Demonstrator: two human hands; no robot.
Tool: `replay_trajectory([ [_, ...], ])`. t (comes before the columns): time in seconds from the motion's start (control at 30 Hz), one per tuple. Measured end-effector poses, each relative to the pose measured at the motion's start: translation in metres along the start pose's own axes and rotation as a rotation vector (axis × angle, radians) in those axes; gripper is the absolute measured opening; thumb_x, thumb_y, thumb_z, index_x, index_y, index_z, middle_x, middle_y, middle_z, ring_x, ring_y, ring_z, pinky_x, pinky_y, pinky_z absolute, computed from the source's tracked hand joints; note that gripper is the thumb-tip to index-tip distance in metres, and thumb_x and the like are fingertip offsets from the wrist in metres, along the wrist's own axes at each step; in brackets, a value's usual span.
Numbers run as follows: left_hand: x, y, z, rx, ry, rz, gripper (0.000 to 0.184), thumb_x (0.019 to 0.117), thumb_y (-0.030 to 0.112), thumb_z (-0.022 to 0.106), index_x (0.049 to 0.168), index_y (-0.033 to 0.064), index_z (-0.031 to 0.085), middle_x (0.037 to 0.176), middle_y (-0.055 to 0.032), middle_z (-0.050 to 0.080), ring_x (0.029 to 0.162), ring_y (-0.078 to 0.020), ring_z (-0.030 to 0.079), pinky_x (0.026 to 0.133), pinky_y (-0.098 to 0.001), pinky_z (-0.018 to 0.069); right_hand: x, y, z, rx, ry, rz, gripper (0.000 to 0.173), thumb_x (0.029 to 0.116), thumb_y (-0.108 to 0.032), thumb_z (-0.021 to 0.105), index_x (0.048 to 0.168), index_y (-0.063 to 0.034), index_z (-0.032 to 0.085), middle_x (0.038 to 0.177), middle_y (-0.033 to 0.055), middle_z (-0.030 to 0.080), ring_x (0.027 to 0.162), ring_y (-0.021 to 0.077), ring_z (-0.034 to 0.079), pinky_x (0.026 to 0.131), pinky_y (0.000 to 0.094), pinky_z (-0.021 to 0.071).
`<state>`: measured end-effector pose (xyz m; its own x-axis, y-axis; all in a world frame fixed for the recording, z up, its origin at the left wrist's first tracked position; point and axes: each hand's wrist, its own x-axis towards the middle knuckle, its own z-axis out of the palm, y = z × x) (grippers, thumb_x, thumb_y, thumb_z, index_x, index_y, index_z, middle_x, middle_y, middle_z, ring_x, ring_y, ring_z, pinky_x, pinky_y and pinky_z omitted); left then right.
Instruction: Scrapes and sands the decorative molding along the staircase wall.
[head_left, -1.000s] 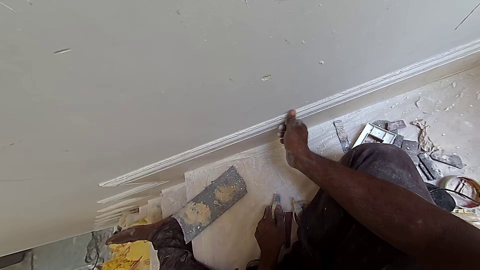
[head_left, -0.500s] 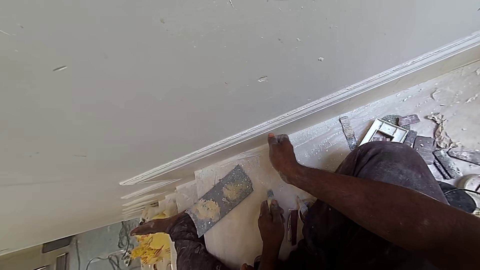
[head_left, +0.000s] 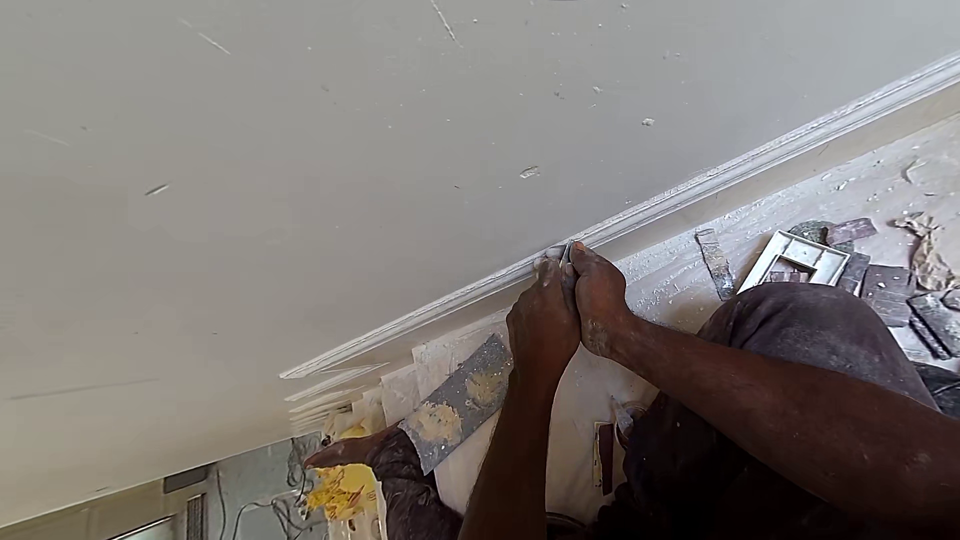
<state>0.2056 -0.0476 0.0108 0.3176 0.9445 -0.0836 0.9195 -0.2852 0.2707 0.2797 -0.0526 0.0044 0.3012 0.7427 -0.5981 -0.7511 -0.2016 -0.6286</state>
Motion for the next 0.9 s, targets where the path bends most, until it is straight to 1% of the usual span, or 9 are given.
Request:
replay_trajectory([
  [0.07, 0.003, 0.004, 0.0, 0.038, 0.006, -0.007, 0.038, 0.1123, 0.028, 0.039, 0.133, 0.0038, 0.06, 0.096, -0.0216, 0.072, 0.09, -0.0425, 0.072, 0.074, -0.0615, 0.0559, 0.002, -0.003, 0.001, -0.003, 0.022, 0.017, 0.029, 0.1126, -0.024, 0.041, 0.099, -0.0112, 0.064, 0.078, -0.0019, 0.055, 0.072, 0.0065, 0.055, 0.068, 0.0234, 0.0468],
  [0.13, 0.005, 0.005, 0.001, 0.036, 0.025, -0.015, 0.038, 0.1126, 0.028, 0.039, 0.13, 0.0021, 0.06, 0.095, -0.0225, 0.071, 0.089, -0.0431, 0.072, 0.074, -0.0617, 0.0552, 0.003, -0.005, 0.0, 0.004, 0.023, 0.033, 0.03, 0.1121, -0.024, 0.042, 0.098, -0.01, 0.065, 0.081, -0.0006, 0.057, 0.075, 0.0075, 0.057, 0.07, 0.0248, 0.0472],
  [0.23, 0.006, 0.007, 0.002, 0.025, 0.013, -0.043, 0.039, 0.113, 0.028, 0.038, 0.131, 0.0004, 0.059, 0.095, -0.0233, 0.071, 0.09, -0.044, 0.071, 0.076, -0.0619, 0.055, 0.004, -0.007, 0.001, -0.023, 0.044, 0.077, 0.032, 0.1118, -0.025, 0.044, 0.089, -0.011, 0.06, 0.076, 0.0002, 0.052, 0.071, 0.0097, 0.054, 0.066, 0.0272, 0.0445],
  [0.3, 0.007, 0.009, 0.003, 0.032, -0.005, -0.07, 0.037, 0.1132, 0.028, 0.038, 0.125, 0.0007, 0.06, 0.092, -0.023, 0.07, 0.089, -0.0436, 0.071, 0.075, -0.0616, 0.0547, 0.005, -0.007, 0.001, -0.043, 0.063, 0.101, 0.033, 0.1115, -0.026, 0.045, 0.085, -0.0117, 0.058, 0.074, 0.0004, 0.051, 0.069, 0.0106, 0.053, 0.064, 0.0281, 0.0442],
  [0.53, 0.007, 0.007, 0.009, 0.025, 0.046, -0.048, 0.035, 0.1121, 0.027, 0.041, 0.115, -0.0008, 0.062, 0.086, -0.0227, 0.069, 0.083, -0.0432, 0.071, 0.07, -0.061, 0.0544, 0.007, -0.005, -0.001, -0.09, 0.043, 0.072, 0.03, 0.1124, -0.025, 0.042, 0.097, -0.0087, 0.063, 0.08, 0.0009, 0.053, 0.075, 0.0109, 0.054, 0.07, 0.0295, 0.045],
  [0.67, 0.01, 0.011, 0.002, 0.178, 0.005, -0.035, 0.03, 0.1107, 0.022, 0.044, 0.119, -0.0002, 0.063, 0.087, -0.0234, 0.071, 0.084, -0.0443, 0.072, 0.068, -0.0603, 0.055, 0.005, -0.005, 0.001, -0.094, 0.058, 0.087, 0.031, 0.1124, -0.026, 0.043, 0.105, -0.0064, 0.065, 0.089, 0.0045, 0.058, 0.084, 0.013, 0.058, 0.077, 0.0322, 0.0472],
  [0.77, 0.013, 0.011, -0.005, 0.291, -0.014, 0.02, 0.03, 0.1108, 0.022, 0.043, 0.118, 0.0005, 0.063, 0.085, -0.0222, 0.07, 0.079, -0.0436, 0.072, 0.063, -0.0583, 0.0546, 0.006, -0.004, 0.005, 0.013, 0.083, 0.126, 0.029, 0.1118, -0.027, 0.044, 0.101, -0.0087, 0.064, 0.085, 0.0037, 0.059, 0.081, 0.0128, 0.059, 0.073, 0.0316, 0.0487],
  [0.83, 0.015, 0.013, -0.011, 0.381, -0.039, 0.074, 0.028, 0.1099, 0.018, 0.044, 0.118, -0.0001, 0.064, 0.087, -0.0224, 0.071, 0.077, -0.0431, 0.072, 0.061, -0.0569, 0.054, 0.007, -0.003, 0.007, 0.088, 0.099, 0.154, 0.031, 0.1117, -0.03, 0.044, 0.102, -0.009, 0.065, 0.086, 0.0043, 0.061, 0.082, 0.014, 0.061, 0.074, 0.0329, 0.0503],
  [0.9, 0.021, 0.015, -0.013, 0.472, -0.026, 0.175, 0.022, 0.1065, 0.014, 0.049, 0.112, 0.0012, 0.067, 0.083, -0.0194, 0.07, 0.07, -0.0392, 0.071, 0.055, -0.052, 0.0528, 0.008, -0.004, 0.007, 0.172, 0.118, 0.187, 0.036, 0.1119, -0.034, 0.042, 0.101, -0.0092, 0.064, 0.089, 0.0056, 0.061, 0.084, 0.0163, 0.061, 0.075, 0.0359, 0.0507],
])
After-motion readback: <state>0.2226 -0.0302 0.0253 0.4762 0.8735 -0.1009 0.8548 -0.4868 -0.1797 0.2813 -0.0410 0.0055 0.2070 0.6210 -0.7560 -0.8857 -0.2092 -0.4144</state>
